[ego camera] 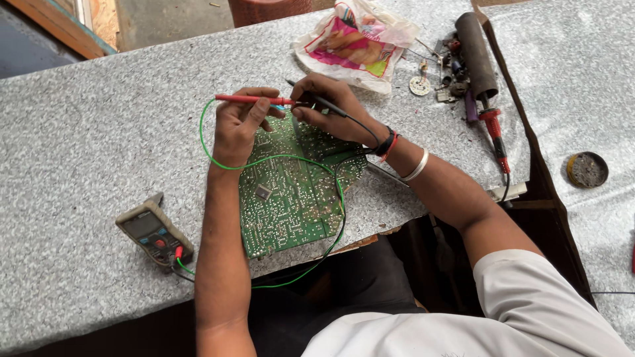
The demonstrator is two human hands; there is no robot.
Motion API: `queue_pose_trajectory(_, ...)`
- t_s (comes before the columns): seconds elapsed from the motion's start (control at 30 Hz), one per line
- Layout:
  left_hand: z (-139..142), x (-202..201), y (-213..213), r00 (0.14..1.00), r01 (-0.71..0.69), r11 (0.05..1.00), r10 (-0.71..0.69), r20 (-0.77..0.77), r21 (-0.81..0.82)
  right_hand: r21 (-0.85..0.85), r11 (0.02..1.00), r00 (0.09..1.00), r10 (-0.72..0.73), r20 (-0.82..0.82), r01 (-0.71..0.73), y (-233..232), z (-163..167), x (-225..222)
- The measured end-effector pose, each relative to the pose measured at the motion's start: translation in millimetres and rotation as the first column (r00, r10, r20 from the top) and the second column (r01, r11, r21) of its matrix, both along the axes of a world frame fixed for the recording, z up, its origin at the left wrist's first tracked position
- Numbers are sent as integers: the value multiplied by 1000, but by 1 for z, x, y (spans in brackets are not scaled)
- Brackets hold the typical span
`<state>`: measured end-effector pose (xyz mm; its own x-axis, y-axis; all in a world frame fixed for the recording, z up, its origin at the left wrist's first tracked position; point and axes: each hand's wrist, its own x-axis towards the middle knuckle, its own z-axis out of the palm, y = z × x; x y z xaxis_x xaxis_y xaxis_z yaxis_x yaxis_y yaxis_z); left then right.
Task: The person tests a green circuit board on a workbench, holding multimeter probe leads in both hands and touching them to different points on the board while a digital multimeter sits beside it. They reposition the board and probes repeatedly to check various components across the board surface.
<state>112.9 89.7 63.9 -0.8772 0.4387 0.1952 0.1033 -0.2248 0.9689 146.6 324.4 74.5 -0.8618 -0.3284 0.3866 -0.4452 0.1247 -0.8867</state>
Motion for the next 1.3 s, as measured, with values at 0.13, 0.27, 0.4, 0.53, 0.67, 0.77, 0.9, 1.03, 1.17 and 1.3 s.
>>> queue_pose_trajectory(0.13,-6,-9,-10,969,-239,969,234,-84,-54,56,997,997,-52,-49,55,6,2,-4)
queue_pose_trajectory(0.27,-16,-25,-27,896,-444,893,442,-50,-73,263,940,957,-154,-245,218,20,9,-13)
queue_pose_trajectory(0.4,-31,-34,-31,863,-498,862,503,39,-94,260,950,980,-139,-143,173,27,6,-18)
queue_pose_trajectory(0.53,-46,-41,-35,886,-454,884,461,52,-108,367,924,992,-70,-104,104,34,-8,-18)
queue_pose_trajectory(0.67,-70,-47,-49,908,-394,905,410,84,-160,343,938,991,1,-132,45,42,-27,-17)
queue_pose_trajectory(0.77,-89,-58,-55,952,-267,952,285,112,-152,333,940,984,-8,-181,69,44,-39,-18)
queue_pose_trajectory(0.9,-107,-65,-60,982,-141,982,155,112,-124,284,957,995,-27,-98,54,45,-48,-18)
queue_pose_trajectory(1.03,-112,-62,-58,988,-121,988,129,87,-94,217,973,992,-56,-114,80,50,-49,-22)
queue_pose_trajectory(1.17,-114,-56,-51,994,-92,993,96,50,-78,182,973,974,-108,-198,145,57,-52,-28)
queue_pose_trajectory(1.3,-114,-54,-42,996,-65,994,70,46,-90,211,962,973,-133,-188,172,58,-55,-32)
